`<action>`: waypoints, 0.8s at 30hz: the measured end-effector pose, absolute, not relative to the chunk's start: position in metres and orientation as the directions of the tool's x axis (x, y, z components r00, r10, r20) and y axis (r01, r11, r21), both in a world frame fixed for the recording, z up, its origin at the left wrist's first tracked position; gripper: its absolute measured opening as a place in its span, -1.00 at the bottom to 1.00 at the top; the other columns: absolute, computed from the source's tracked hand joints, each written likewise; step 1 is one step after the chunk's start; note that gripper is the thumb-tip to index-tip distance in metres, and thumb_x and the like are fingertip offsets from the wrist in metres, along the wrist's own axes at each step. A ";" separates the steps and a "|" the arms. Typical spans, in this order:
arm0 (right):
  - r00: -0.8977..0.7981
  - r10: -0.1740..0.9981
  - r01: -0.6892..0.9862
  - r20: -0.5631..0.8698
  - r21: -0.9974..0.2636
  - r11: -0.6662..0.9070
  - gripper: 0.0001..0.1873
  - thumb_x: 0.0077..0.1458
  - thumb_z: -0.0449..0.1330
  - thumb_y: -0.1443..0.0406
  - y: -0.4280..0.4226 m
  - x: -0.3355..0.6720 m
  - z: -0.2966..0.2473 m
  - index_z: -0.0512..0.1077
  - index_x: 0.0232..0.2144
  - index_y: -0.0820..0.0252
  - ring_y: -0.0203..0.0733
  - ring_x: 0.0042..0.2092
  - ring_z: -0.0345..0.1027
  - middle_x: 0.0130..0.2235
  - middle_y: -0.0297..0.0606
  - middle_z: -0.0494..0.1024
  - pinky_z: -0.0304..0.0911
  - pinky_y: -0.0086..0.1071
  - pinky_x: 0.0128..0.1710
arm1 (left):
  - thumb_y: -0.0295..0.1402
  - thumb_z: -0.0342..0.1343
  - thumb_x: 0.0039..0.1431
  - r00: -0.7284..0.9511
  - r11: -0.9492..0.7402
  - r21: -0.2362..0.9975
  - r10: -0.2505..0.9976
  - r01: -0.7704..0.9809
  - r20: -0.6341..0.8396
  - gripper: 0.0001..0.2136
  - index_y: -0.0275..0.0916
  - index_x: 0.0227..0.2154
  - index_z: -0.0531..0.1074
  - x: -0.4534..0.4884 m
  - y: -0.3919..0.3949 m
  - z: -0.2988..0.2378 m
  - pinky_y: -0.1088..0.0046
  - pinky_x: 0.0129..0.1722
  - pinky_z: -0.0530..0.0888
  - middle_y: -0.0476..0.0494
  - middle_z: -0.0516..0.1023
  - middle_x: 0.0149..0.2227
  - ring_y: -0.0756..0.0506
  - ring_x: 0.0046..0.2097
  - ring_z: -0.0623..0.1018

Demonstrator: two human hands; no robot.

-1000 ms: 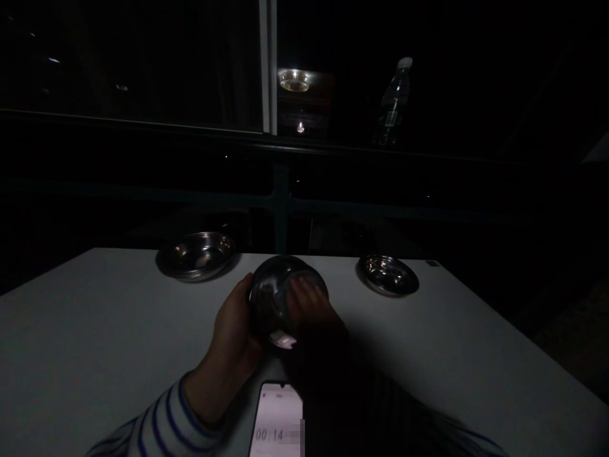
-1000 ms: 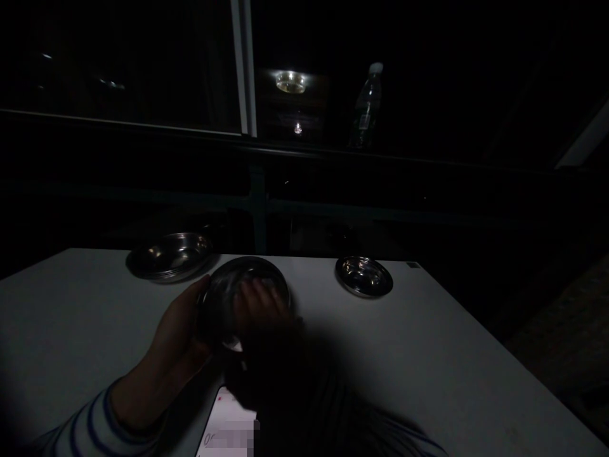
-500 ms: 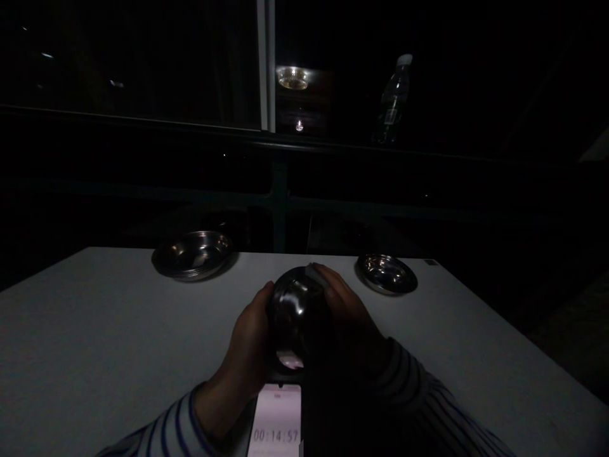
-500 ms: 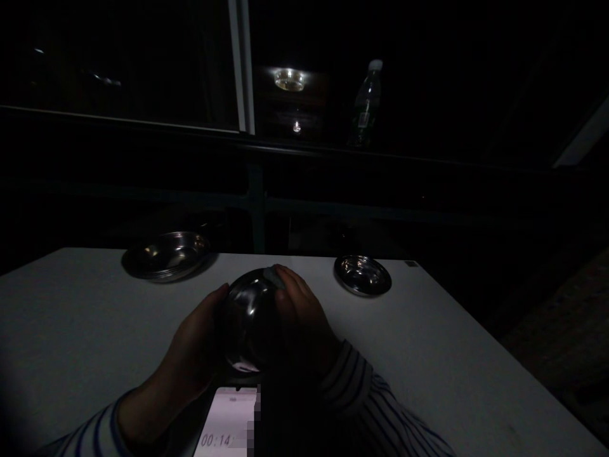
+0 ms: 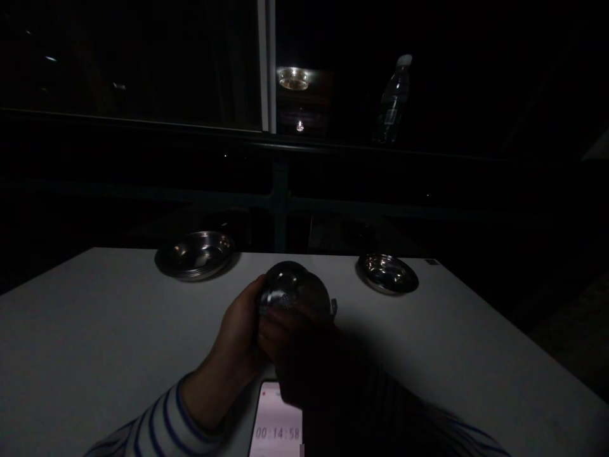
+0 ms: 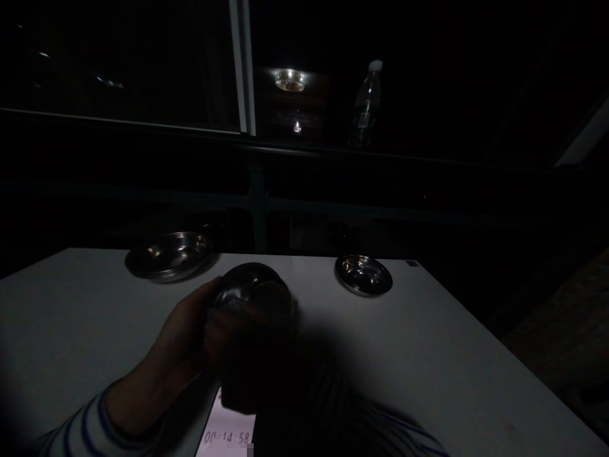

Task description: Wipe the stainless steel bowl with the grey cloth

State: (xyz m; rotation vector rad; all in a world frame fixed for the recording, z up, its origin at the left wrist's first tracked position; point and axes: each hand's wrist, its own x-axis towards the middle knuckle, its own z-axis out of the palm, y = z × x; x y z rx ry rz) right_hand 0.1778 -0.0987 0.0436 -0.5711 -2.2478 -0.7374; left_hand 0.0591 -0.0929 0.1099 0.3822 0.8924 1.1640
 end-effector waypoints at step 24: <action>-0.317 0.540 0.523 0.780 -0.331 0.785 -0.53 0.25 -0.23 0.20 -0.076 0.218 0.074 0.11 0.15 0.20 -0.17 0.21 0.03 0.16 -0.13 0.23 0.07 -0.14 0.18 | -0.34 0.08 0.07 0.010 0.283 0.797 0.945 -0.533 -0.328 -0.81 -0.33 -0.56 0.46 0.057 -0.090 0.112 0.57 -0.61 0.41 -0.06 0.52 -0.60 0.00 -0.57 0.50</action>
